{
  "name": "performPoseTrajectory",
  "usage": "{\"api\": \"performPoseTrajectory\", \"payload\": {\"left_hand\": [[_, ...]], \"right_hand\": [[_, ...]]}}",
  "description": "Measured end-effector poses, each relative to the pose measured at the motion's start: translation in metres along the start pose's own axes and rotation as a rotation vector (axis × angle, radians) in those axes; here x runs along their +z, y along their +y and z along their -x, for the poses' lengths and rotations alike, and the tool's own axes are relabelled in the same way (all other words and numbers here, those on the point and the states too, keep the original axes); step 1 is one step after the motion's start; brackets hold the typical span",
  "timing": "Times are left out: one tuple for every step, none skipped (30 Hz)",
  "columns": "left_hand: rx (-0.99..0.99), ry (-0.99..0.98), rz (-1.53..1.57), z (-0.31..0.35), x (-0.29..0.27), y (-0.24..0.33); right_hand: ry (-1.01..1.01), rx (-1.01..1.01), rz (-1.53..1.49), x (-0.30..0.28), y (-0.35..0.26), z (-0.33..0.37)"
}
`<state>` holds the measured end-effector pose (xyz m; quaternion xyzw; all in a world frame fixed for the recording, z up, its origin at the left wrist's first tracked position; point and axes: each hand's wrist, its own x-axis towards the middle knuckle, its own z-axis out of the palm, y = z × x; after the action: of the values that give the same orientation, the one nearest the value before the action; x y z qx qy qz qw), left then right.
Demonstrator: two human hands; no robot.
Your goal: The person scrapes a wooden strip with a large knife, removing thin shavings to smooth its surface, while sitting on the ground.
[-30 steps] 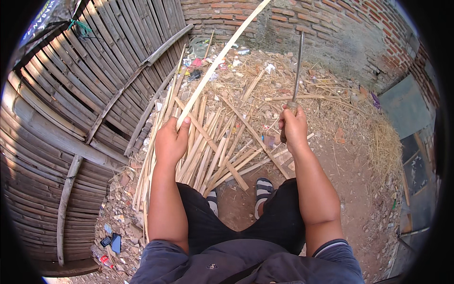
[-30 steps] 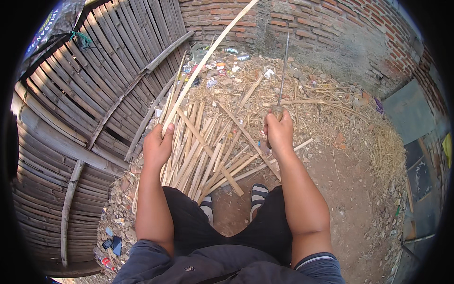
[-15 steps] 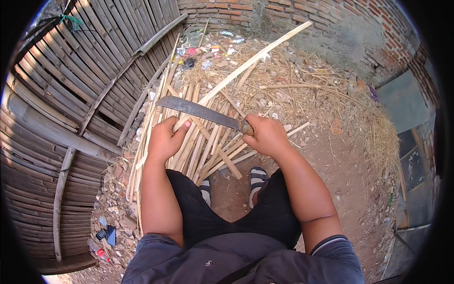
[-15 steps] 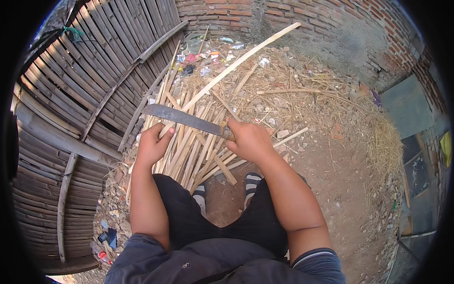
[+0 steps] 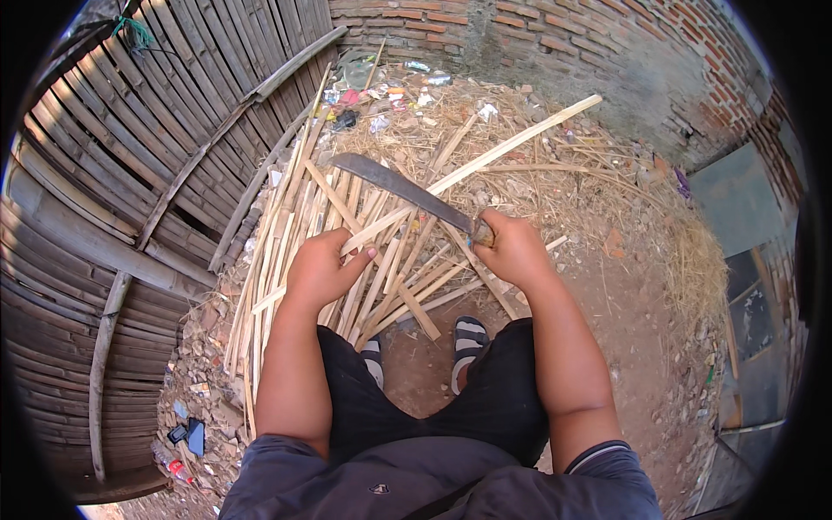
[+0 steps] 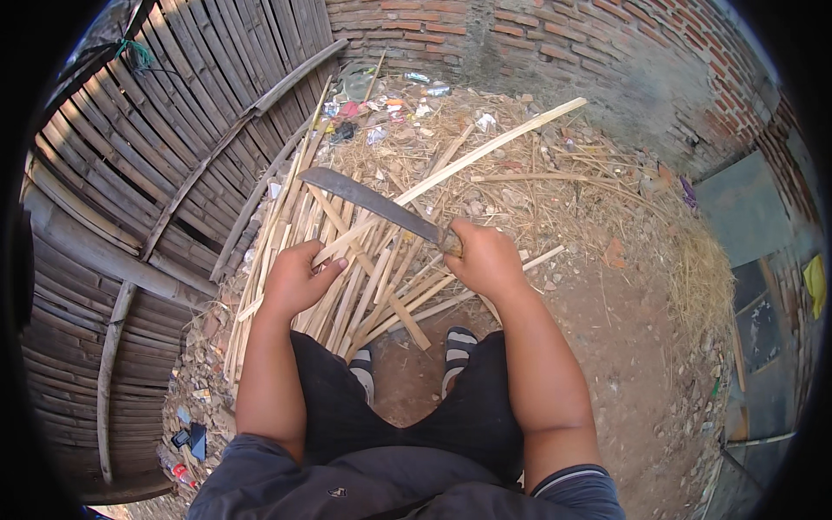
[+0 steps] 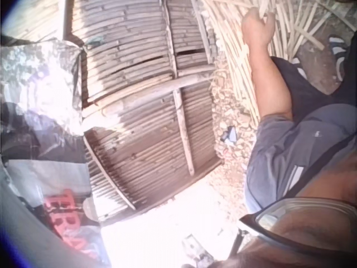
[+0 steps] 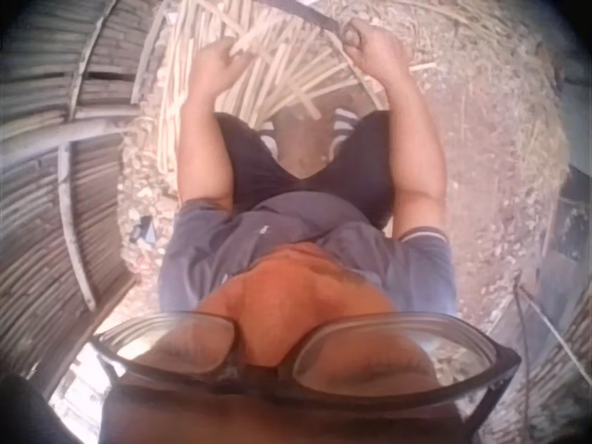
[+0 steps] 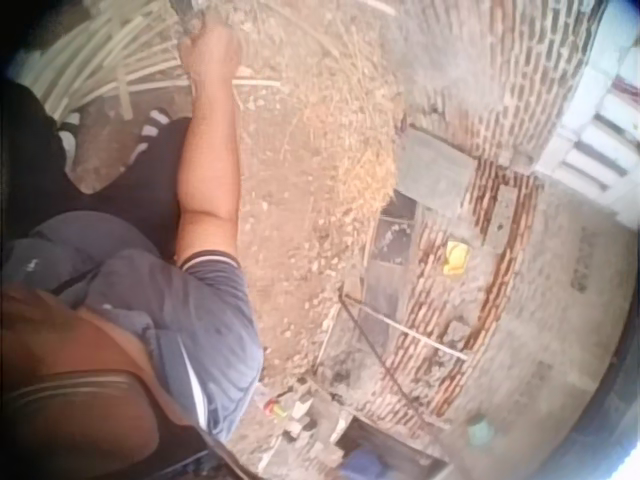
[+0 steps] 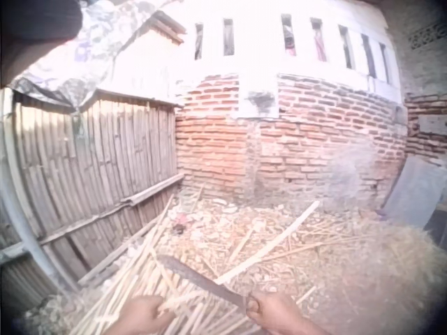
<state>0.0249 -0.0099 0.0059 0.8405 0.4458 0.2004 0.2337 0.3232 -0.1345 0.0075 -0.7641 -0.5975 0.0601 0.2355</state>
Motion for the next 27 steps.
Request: {"api": "performPoseTrajectory", "payload": {"left_hand": [[-0.001, 0.000, 0.001, 0.001, -0.001, -0.002], [-0.001, 0.000, 0.002, 0.002, -0.002, -0.004], [-0.002, -0.001, 0.002, 0.003, -0.002, -0.006], [0.024, 0.023, 0.013, 0.005, -0.006, -0.012], [0.012, 0.038, -0.012, 0.007, -0.011, -0.018], [0.000, 0.052, -0.038, 0.009, -0.016, -0.023], [0.000, 0.067, -0.052, 0.007, -0.018, -0.026], [-0.007, 0.088, -0.022, 0.008, -0.021, -0.027], [-0.015, 0.091, -0.025, 0.007, -0.023, -0.029], [-0.026, 0.095, -0.032, 0.007, -0.024, -0.034], [-0.038, 0.098, -0.038, 0.006, -0.024, -0.036], [-0.019, 0.107, -0.014, 0.004, -0.023, -0.036], [0.000, 0.113, 0.013, 0.002, -0.020, -0.034], [0.011, 0.122, 0.033, 0.004, -0.018, -0.031], [0.003, 0.118, 0.042, 0.005, -0.018, -0.026], [-0.011, 0.113, 0.051, 0.008, -0.018, -0.023], [-0.013, 0.105, 0.064, 0.007, -0.017, -0.019], [-0.003, 0.118, 0.062, 0.007, -0.016, -0.019], [0.005, 0.135, 0.055, 0.008, -0.015, -0.021], [0.013, 0.152, 0.046, 0.009, -0.016, -0.024], [0.007, 0.180, 0.008, 0.010, -0.018, -0.026], [0.005, 0.203, -0.019, 0.009, -0.019, -0.027], [0.006, 0.230, -0.045, 0.007, -0.020, -0.027], [-0.008, 0.231, -0.062, 0.007, -0.020, -0.029], [-0.017, 0.237, -0.079, 0.005, -0.020, -0.031], [-0.035, 0.238, -0.100, 0.005, -0.021, -0.032], [-0.032, 0.234, -0.089, 0.004, -0.022, -0.032]], "right_hand": [[-0.060, -0.042, 0.064, 0.000, -0.011, 0.002], [-0.090, -0.091, 0.072, 0.001, -0.016, 0.004], [-0.082, -0.083, 0.041, 0.000, -0.015, 0.003], [-0.073, -0.074, 0.005, -0.003, -0.012, 0.001], [-0.064, -0.064, -0.029, -0.006, -0.008, 0.000], [-0.051, 0.033, -0.101, -0.012, -0.003, -0.004], [0.054, 0.092, -0.156, -0.015, 0.013, -0.005], [0.161, 0.143, -0.210, -0.015, 0.030, -0.009], [0.269, 0.194, -0.265, -0.015, 0.043, -0.010], [0.260, 0.215, -0.282, -0.017, 0.046, -0.011], [0.250, 0.236, -0.299, -0.019, 0.048, -0.010], [0.241, 0.258, -0.316, -0.021, 0.048, -0.010], [0.207, 0.207, -0.291, -0.023, 0.043, -0.007], [0.166, 0.151, -0.274, -0.021, 0.030, -0.004], [0.126, 0.095, -0.257, -0.020, 0.015, 0.000], [0.079, 0.061, -0.135, -0.017, -0.001, 0.003], [0.064, -0.004, -0.074, -0.014, -0.010, 0.008], [0.048, -0.070, -0.014, -0.011, -0.018, 0.013], [0.035, -0.141, 0.042, -0.009, -0.023, 0.014], [-0.004, -0.103, 0.026, -0.010, -0.028, 0.015], [0.019, -0.054, -0.012, -0.011, -0.025, 0.011], [0.041, 0.004, -0.039, -0.015, -0.016, 0.008], [0.068, 0.058, -0.065, -0.020, -0.004, 0.004], [0.184, 0.054, -0.138, -0.015, 0.020, 0.001], [0.228, 0.127, -0.161, -0.017, 0.039, -0.004], [0.264, 0.200, -0.191, -0.017, 0.054, -0.006], [0.301, 0.274, -0.220, -0.019, 0.065, -0.008]]}}
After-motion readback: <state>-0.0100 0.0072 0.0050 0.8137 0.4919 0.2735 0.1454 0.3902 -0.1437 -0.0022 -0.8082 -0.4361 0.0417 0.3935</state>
